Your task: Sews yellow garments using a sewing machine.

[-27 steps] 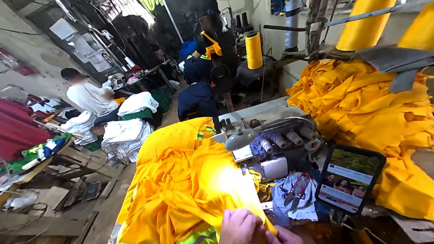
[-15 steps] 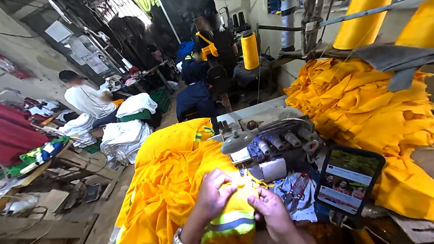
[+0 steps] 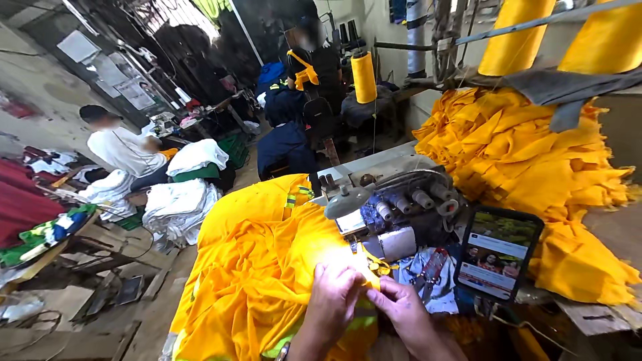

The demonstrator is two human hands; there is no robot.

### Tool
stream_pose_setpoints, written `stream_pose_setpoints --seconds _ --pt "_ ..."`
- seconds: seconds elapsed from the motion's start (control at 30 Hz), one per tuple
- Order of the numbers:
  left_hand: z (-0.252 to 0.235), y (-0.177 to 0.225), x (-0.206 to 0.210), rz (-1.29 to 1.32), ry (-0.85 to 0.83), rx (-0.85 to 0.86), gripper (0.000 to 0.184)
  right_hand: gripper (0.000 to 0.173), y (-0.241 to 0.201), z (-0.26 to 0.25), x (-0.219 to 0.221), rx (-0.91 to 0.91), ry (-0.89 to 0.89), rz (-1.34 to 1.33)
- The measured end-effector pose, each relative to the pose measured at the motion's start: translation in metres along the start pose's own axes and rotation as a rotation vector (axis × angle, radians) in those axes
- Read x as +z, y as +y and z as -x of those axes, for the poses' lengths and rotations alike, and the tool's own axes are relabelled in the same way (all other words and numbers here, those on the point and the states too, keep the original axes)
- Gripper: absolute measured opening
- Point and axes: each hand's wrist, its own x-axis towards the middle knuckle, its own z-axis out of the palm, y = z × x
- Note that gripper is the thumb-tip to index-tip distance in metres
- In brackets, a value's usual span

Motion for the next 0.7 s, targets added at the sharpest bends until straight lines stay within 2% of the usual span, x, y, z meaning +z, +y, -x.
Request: stream_pose_setpoints --seconds 0.13,0.4,0.57,0.7 --pt "0.003 0.011 0.005 -0.108 0.100 -0.018 0.021 0.020 0.015 0.008 0.000 -0.002 -0.038 -0.046" --pt "0.002 0.017 0.014 -0.198 0.138 0.000 0.021 0.018 0.013 0.018 0.013 -0.108 0.143 0.031" --pt "-0.009 0.011 0.006 -0.313 0.100 -0.038 0.020 0.019 0.009 0.002 0.032 0.017 0.087 -0.147" --pt "-0.017 -0.025 -0.003 -0.293 0.069 -0.114 0.033 0.021 0.003 0.015 0.043 0.111 0.012 -0.167"
